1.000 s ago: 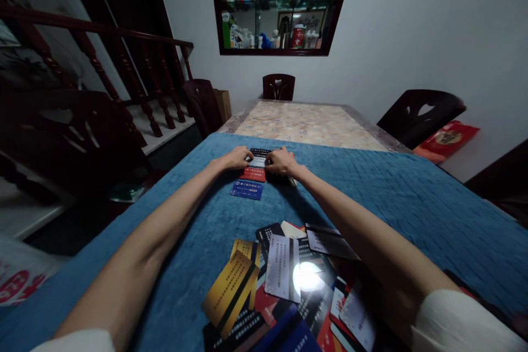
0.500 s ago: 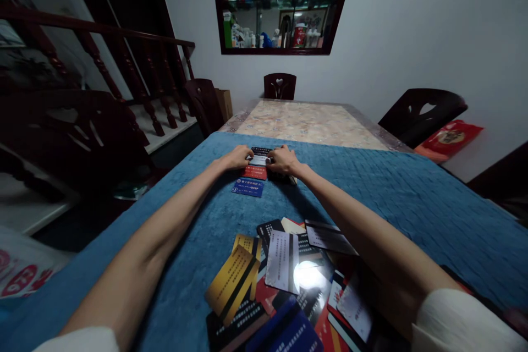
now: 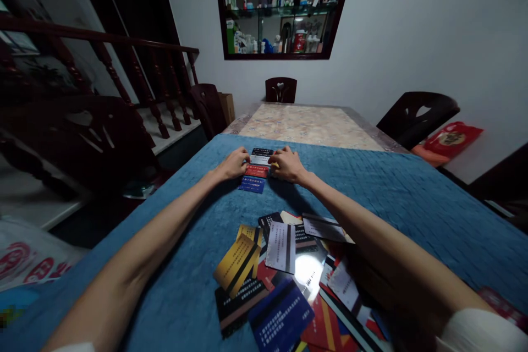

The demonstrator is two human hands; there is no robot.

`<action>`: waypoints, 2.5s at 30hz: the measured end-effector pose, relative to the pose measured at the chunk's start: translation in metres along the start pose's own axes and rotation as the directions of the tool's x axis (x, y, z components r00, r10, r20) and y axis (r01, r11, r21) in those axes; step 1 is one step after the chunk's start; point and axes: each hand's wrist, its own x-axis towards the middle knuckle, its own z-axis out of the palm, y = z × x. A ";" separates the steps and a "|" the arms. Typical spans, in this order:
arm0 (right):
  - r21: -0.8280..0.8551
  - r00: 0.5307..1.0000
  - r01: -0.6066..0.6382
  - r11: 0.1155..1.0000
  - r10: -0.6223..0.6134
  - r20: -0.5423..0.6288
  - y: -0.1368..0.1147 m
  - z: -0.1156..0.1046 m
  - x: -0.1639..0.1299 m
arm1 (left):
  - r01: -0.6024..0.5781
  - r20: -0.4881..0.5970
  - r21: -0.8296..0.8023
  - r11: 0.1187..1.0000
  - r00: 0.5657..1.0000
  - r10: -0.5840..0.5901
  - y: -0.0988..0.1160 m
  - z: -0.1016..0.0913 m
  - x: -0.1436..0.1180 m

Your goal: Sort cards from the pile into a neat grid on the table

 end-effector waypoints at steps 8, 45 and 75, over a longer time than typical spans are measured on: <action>0.080 0.983 0.177 0.981 -0.172 -0.070 -0.032 -0.009 -0.046 | -0.080 -0.055 -0.036 0.996 0.995 0.078 0.032 -0.008 -0.051; 0.114 0.962 0.272 0.955 -0.274 0.004 -0.113 -0.003 -0.167 | 0.122 0.277 -0.180 0.976 0.958 -0.069 0.120 -0.061 -0.165; 0.269 0.975 0.204 0.941 -0.221 0.032 -0.111 -0.010 -0.158 | 0.118 0.377 -0.258 0.959 0.926 -0.013 0.119 -0.068 -0.167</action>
